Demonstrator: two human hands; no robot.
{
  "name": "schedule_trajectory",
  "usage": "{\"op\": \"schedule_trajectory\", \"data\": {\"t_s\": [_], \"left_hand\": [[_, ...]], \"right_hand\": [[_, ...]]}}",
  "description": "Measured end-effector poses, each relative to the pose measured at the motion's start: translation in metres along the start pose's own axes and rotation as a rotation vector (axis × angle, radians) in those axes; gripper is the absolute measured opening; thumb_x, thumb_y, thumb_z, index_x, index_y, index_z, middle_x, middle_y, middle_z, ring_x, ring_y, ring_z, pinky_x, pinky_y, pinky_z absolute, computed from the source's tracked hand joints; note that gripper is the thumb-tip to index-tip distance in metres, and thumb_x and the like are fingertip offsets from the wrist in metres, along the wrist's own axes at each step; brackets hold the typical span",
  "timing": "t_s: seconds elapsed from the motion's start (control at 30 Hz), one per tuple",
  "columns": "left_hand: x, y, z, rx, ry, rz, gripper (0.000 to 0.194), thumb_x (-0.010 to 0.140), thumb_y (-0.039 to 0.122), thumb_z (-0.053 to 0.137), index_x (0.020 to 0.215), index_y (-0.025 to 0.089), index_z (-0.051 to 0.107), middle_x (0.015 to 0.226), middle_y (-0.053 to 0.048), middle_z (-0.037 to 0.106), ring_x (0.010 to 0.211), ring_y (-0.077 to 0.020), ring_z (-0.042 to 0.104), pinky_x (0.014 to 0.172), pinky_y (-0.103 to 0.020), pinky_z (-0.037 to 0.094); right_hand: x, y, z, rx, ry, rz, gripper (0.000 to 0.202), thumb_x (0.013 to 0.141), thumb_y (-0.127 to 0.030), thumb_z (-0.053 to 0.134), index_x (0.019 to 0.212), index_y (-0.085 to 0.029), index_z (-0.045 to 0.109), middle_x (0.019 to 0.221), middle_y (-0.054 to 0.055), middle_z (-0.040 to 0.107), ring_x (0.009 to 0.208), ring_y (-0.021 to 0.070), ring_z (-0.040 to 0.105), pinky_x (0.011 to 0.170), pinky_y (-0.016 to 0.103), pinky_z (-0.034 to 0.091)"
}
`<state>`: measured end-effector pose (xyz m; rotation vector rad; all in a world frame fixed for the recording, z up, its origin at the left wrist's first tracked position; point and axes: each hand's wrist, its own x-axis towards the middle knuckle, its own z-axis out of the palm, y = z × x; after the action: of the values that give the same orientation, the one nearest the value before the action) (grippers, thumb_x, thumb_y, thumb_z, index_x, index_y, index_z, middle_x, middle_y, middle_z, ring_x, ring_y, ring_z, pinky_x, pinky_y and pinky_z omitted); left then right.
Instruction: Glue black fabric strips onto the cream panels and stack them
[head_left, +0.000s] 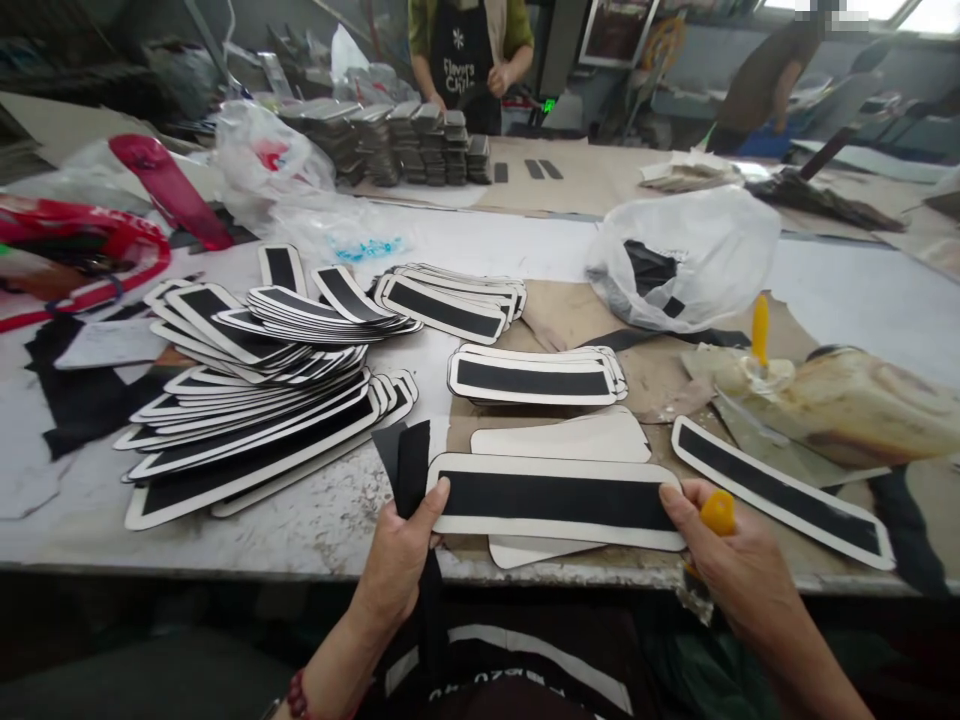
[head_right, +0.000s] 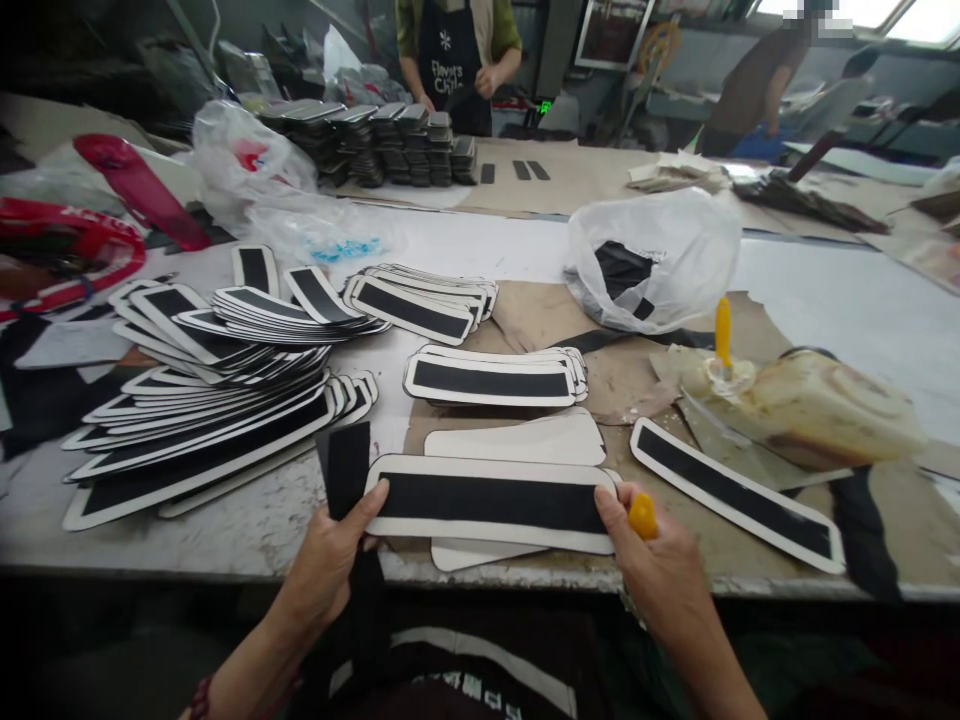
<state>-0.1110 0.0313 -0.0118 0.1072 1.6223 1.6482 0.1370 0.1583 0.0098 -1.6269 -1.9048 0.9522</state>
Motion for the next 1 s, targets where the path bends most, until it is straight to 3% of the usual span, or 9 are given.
{"op": "schedule_trajectory", "data": {"t_s": [0.07,0.17,0.33,0.43,0.5,0.6,0.7,0.93,1.0], "left_hand": [[0.000,-0.002,-0.001,0.010,0.012,0.013,0.042,0.065,0.035,0.076,0.100,0.015,0.064,0.055,0.004,0.059,0.046,-0.0113,0.050,0.038,-0.020,0.035],[0.000,-0.005,-0.003,0.032,0.036,0.017,0.041,0.071,0.036,0.072,0.106,0.019,0.062,0.082,-0.001,0.069,0.068,-0.0155,0.063,0.049,-0.019,0.046],[0.004,-0.010,-0.006,0.065,0.078,-0.033,0.041,0.073,0.041,0.070,0.107,0.019,0.062,0.107,-0.008,0.067,0.094,-0.0234,0.064,0.070,-0.027,0.055],[0.006,-0.012,-0.006,0.079,0.077,0.049,0.041,0.072,0.043,0.071,0.105,0.019,0.063,0.110,-0.007,0.067,0.106,-0.0238,0.060,0.093,-0.032,0.047],[0.005,-0.014,-0.006,0.085,0.076,0.109,0.042,0.072,0.043,0.071,0.106,0.021,0.063,0.112,-0.005,0.067,0.110,-0.0230,0.057,0.099,-0.033,0.042],[0.003,-0.015,-0.007,0.121,0.092,0.156,0.042,0.071,0.043,0.071,0.105,0.019,0.064,0.110,-0.005,0.067,0.106,-0.0243,0.060,0.098,-0.034,0.044],[0.002,-0.015,-0.008,0.193,0.125,0.173,0.043,0.069,0.044,0.072,0.101,0.016,0.066,0.103,-0.007,0.070,0.099,-0.0255,0.062,0.094,-0.035,0.046],[-0.001,-0.017,-0.007,0.363,0.207,0.234,0.035,0.068,0.047,0.071,0.084,0.016,0.066,0.091,-0.006,0.070,0.088,-0.0236,0.064,0.082,-0.029,0.049],[-0.002,-0.017,-0.007,0.393,0.209,0.236,0.034,0.067,0.047,0.072,0.075,0.015,0.065,0.080,-0.005,0.069,0.079,-0.0220,0.064,0.076,-0.028,0.050]], "right_hand": [[-0.004,-0.006,0.002,-0.103,0.051,-0.074,0.039,0.080,-0.058,0.047,0.069,-0.022,0.051,0.051,-0.003,0.041,0.048,0.0129,0.041,0.046,0.024,0.033],[-0.011,-0.013,0.005,-0.181,0.099,-0.186,0.037,0.084,-0.054,0.044,0.066,-0.022,0.049,0.053,-0.003,0.043,0.049,0.0125,0.042,0.050,0.023,0.035],[-0.018,-0.014,0.008,-0.175,0.092,-0.228,0.035,0.088,-0.050,0.041,0.069,-0.021,0.048,0.056,-0.003,0.043,0.051,0.0119,0.043,0.051,0.023,0.035],[-0.018,-0.010,0.009,-0.111,0.070,-0.182,0.036,0.087,-0.052,0.041,0.071,-0.021,0.049,0.055,-0.004,0.041,0.050,0.0115,0.041,0.050,0.023,0.034],[-0.016,-0.007,0.009,-0.047,0.040,-0.131,0.037,0.086,-0.054,0.041,0.071,-0.021,0.049,0.053,-0.005,0.037,0.047,0.0110,0.039,0.047,0.023,0.033],[-0.012,-0.005,0.009,-0.022,0.030,-0.111,0.039,0.084,-0.055,0.045,0.067,-0.021,0.046,0.052,-0.005,0.034,0.047,0.0105,0.037,0.046,0.022,0.032],[-0.014,-0.006,0.011,-0.091,0.084,-0.192,0.038,0.085,-0.050,0.048,0.061,-0.021,0.040,0.053,-0.005,0.035,0.048,0.0100,0.037,0.046,0.022,0.032],[-0.041,-0.016,0.012,-0.307,0.253,-0.718,0.006,0.085,-0.024,0.055,0.082,-0.020,0.058,0.061,0.000,0.058,0.051,0.0120,0.052,0.053,0.024,0.035],[-0.043,-0.018,0.010,-0.233,0.242,-0.632,0.009,0.085,-0.025,0.056,0.077,-0.020,0.058,0.059,-0.001,0.056,0.050,0.0115,0.051,0.052,0.024,0.035]]}}
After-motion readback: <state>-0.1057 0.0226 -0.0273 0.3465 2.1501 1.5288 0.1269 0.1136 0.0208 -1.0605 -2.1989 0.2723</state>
